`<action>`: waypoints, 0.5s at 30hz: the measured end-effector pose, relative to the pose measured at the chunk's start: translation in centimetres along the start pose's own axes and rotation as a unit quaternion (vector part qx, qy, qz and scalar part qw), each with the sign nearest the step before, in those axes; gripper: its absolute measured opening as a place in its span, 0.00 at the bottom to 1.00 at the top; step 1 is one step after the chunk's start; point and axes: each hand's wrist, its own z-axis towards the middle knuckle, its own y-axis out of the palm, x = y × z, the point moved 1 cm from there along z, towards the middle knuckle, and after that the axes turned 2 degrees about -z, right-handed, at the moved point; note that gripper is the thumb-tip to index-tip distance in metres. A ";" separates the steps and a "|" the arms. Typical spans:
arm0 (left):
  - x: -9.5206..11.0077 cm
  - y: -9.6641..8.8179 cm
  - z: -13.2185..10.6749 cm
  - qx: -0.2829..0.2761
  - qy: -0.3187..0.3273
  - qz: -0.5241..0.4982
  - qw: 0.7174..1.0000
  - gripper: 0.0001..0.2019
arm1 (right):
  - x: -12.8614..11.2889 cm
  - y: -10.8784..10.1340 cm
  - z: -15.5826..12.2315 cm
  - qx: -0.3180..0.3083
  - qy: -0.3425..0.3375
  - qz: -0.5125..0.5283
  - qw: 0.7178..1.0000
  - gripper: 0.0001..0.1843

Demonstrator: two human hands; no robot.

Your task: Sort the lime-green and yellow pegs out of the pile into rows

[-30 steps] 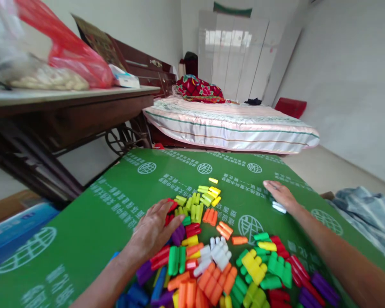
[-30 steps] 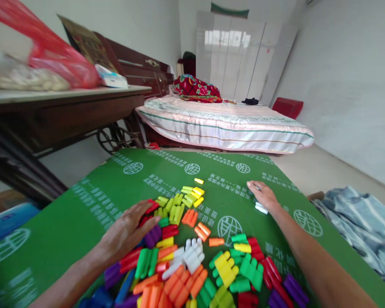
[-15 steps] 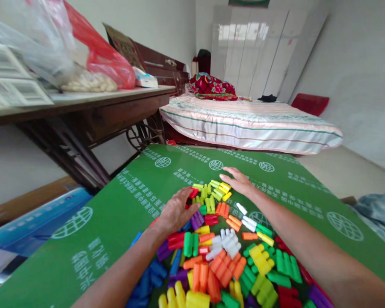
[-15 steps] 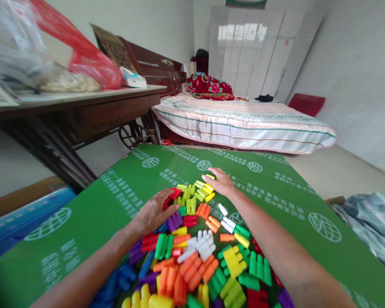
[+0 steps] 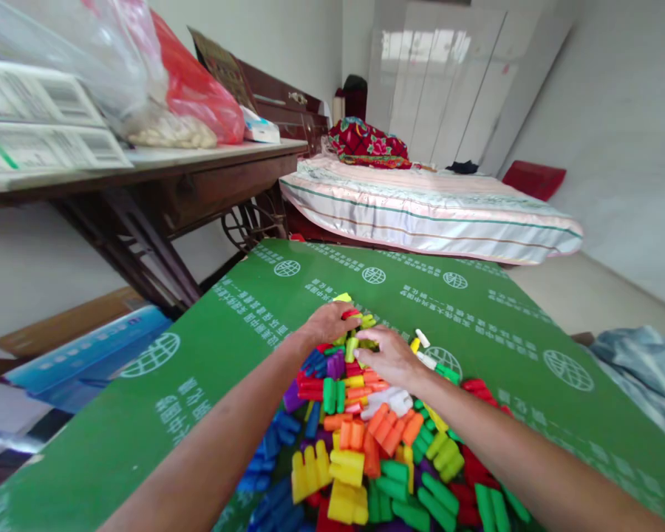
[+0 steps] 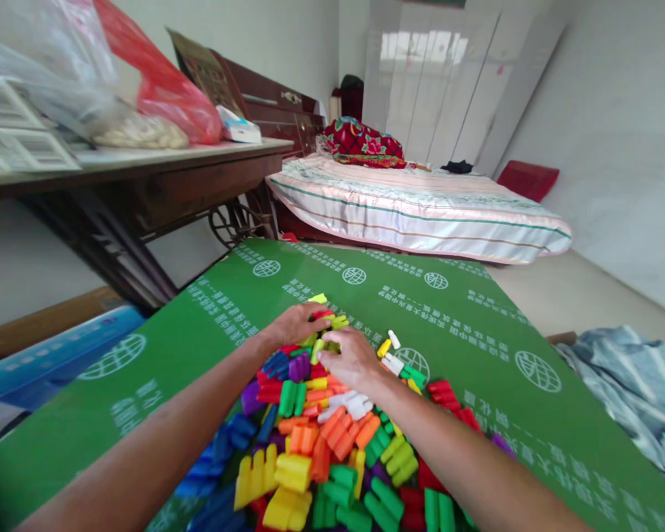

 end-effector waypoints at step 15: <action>7.7 2.5 -0.8 -0.251 0.085 0.204 0.942 0.13 | 5.1 -6.4 -12.6 0.220 -0.060 -0.037 0.973 0.18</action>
